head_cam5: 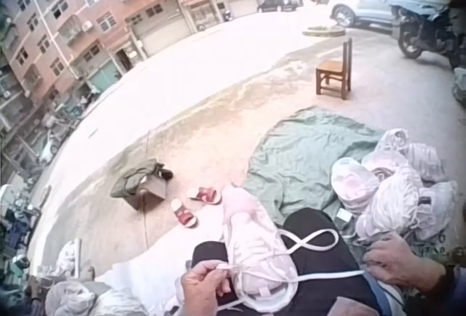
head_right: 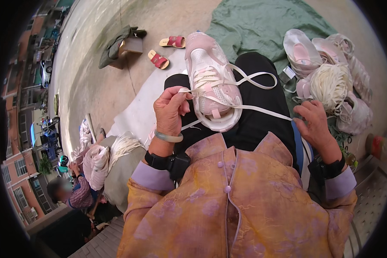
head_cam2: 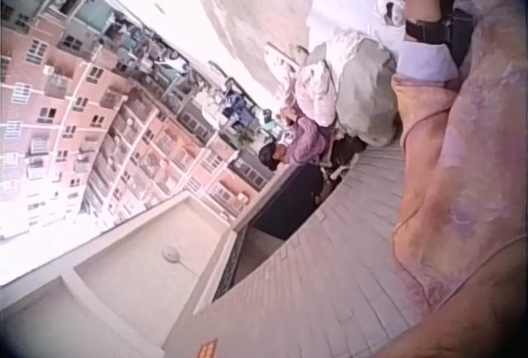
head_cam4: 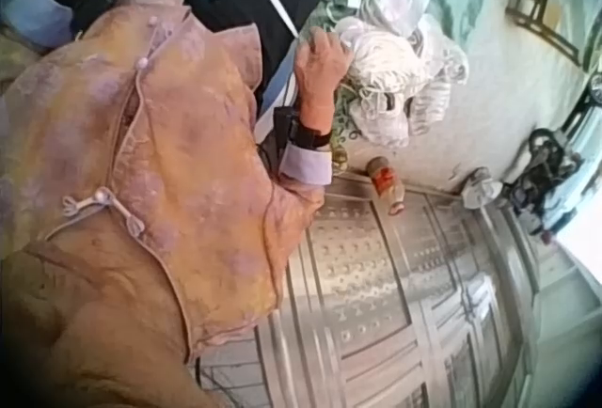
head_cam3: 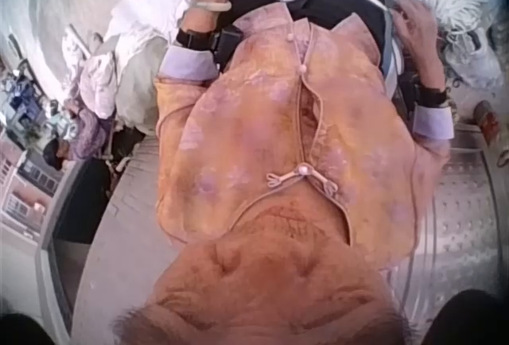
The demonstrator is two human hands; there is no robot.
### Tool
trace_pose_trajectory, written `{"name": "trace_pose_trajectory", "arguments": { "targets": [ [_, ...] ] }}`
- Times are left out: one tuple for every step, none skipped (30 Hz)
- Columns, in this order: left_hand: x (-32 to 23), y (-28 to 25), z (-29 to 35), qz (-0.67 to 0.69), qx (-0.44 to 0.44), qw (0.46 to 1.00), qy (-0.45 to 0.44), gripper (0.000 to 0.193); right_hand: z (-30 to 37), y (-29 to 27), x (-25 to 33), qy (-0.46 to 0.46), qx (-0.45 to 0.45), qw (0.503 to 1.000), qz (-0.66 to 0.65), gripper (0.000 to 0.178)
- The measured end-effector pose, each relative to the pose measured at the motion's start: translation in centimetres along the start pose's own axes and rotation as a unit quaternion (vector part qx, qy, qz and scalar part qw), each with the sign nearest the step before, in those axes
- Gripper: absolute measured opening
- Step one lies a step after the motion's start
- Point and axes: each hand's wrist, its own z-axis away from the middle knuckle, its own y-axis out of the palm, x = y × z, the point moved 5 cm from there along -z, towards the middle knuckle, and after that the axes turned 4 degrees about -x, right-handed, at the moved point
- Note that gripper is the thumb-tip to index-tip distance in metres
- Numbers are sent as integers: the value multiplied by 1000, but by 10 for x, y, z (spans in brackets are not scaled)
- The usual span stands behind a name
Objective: The recorder is lacing up pink sneakers and arranging task materials.
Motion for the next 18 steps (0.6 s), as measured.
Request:
{"name": "trace_pose_trajectory", "arguments": {
  "targets": [
    [1, -1, -1, -37, 37, 998, -19, 9, -10, 1, 7, 1, 0, 1000, 0, 20],
    [2, -3, -1, -73, 74, 994, -39, 12, -20, 0, 16, -11, -27, 1000, 1, 24],
    [1, -2, -3, -88, 89, 991, -51, 19, -30, 0, 24, -21, -55, 998, 2, 28],
    [3, -3, -6, -88, 92, 991, -52, 19, -38, 3, 30, -19, -56, 998, 4, 28],
    [7, -5, -10, -76, 110, 990, -53, 23, -46, 8, 42, -60, -59, 996, -27, 29],
    [7, -2, -12, -65, 130, 988, -54, 27, -53, 13, 53, -100, -64, 991, -57, 31],
    [6, -1, -13, -66, 132, 988, -53, 27, -59, 20, 60, -121, -46, 989, -71, 34],
    [5, 0, -15, -82, 113, 988, -72, 32, -65, 28, 68, -142, -27, 986, -85, 37],
    [4, 1, -15, -99, 94, 986, -92, 37, -72, 33, 77, -164, -14, 982, -89, 37],
    [2, 3, -16, -100, 97, 986, -93, 37, -75, 38, 79, -162, -15, 983, -89, 37],
    [1, 3, -18, -102, 72, 987, -101, 43, -76, 47, 81, -170, -11, 983, -65, 35],
    [0, 2, -19, -103, 48, 987, -109, 48, -76, 55, 81, -178, -6, 983, -40, 34],
    [0, 3, -19, -105, 49, 987, -110, 48, -75, 60, 80, -173, -24, 984, -33, 25],
    [-1, 2, -20, -114, 53, 987, -105, 51, -76, 60, 79, -174, -24, 984, -35, 25],
    [-2, 2, -19, -122, 57, 986, -101, 55, -75, 58, 78, -176, -20, 984, -35, 21],
    [-2, 1, -19, -123, 55, 986, -102, 55, -75, 56, 76, -177, -16, 983, -36, 16],
    [-3, 2, -19, -130, 63, 984, -106, 56, -74, 51, 75, -177, -16, 983, -37, 16],
    [-4, 3, -19, -137, 70, 982, -110, 57, -72, 43, 74, -167, -9, 985, -54, 15]
  ]
}}
